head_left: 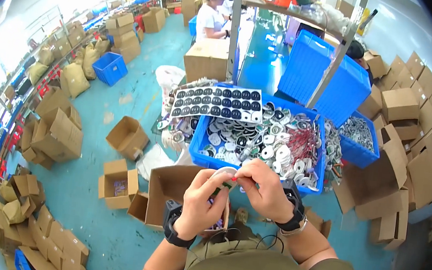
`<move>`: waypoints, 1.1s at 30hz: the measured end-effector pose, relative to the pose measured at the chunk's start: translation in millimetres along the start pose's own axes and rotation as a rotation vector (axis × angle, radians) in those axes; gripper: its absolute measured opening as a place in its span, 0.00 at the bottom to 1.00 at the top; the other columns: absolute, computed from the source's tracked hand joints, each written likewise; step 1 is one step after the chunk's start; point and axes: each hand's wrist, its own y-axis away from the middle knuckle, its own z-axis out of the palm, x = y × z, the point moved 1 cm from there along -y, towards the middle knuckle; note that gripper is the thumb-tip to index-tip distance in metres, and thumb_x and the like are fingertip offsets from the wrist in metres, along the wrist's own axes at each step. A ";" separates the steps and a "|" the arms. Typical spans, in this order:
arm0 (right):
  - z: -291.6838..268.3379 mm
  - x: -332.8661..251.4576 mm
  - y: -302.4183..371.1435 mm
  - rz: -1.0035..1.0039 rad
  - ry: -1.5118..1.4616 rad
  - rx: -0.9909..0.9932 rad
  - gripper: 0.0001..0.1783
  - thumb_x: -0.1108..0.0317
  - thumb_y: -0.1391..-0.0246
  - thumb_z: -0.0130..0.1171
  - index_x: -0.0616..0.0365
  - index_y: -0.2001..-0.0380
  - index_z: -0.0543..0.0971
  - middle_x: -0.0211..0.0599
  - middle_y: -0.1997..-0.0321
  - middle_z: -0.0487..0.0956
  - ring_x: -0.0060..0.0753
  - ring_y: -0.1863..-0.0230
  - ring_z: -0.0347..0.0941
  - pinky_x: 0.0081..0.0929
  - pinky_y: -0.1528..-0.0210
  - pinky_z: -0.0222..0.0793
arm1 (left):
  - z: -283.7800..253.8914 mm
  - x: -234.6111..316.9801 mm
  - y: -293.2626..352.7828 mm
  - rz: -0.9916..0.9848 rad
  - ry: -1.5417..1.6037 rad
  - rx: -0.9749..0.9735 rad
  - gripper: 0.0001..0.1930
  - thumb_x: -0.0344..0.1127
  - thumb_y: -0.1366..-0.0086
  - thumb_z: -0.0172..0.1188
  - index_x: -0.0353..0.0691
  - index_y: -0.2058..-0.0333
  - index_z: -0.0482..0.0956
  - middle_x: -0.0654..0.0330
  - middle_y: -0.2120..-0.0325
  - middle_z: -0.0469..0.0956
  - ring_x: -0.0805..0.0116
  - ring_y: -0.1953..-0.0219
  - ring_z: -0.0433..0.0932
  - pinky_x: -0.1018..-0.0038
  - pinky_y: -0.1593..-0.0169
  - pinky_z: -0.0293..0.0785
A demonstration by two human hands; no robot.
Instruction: Assembling electronic devices by applying sticker panels to plastic casings and testing the LED functionality using a power connection.
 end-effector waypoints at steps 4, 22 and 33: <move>-1.2 -7.2 10.8 -0.096 0.051 -0.087 0.06 0.80 0.56 0.52 0.61 0.71 0.71 0.36 0.74 0.70 0.31 0.74 0.65 0.22 0.74 0.61 | 0.7 7.1 5.1 0.134 -0.031 0.085 0.09 0.23 0.54 0.59 0.37 0.70 0.76 0.58 0.75 0.71 0.71 0.78 0.70 0.80 0.78 0.64; -27.8 -33.1 35.7 -0.046 -0.073 0.026 0.08 0.81 0.62 0.57 0.61 0.74 0.73 0.36 0.73 0.71 0.31 0.75 0.68 0.20 0.76 0.62 | 9.0 42.3 21.1 -0.266 0.678 -0.075 0.21 0.23 0.44 0.52 0.34 0.52 0.56 0.54 0.61 0.68 0.72 0.64 0.72 0.79 0.65 0.73; -93.4 -44.7 79.8 -0.314 0.411 0.088 0.09 0.76 0.64 0.54 0.61 0.73 0.72 0.34 0.75 0.69 0.34 0.75 0.69 0.25 0.75 0.66 | 69.4 84.7 30.2 -0.248 0.589 -0.008 0.19 0.20 0.46 0.52 0.29 0.54 0.63 0.55 0.62 0.71 0.71 0.64 0.73 0.78 0.63 0.74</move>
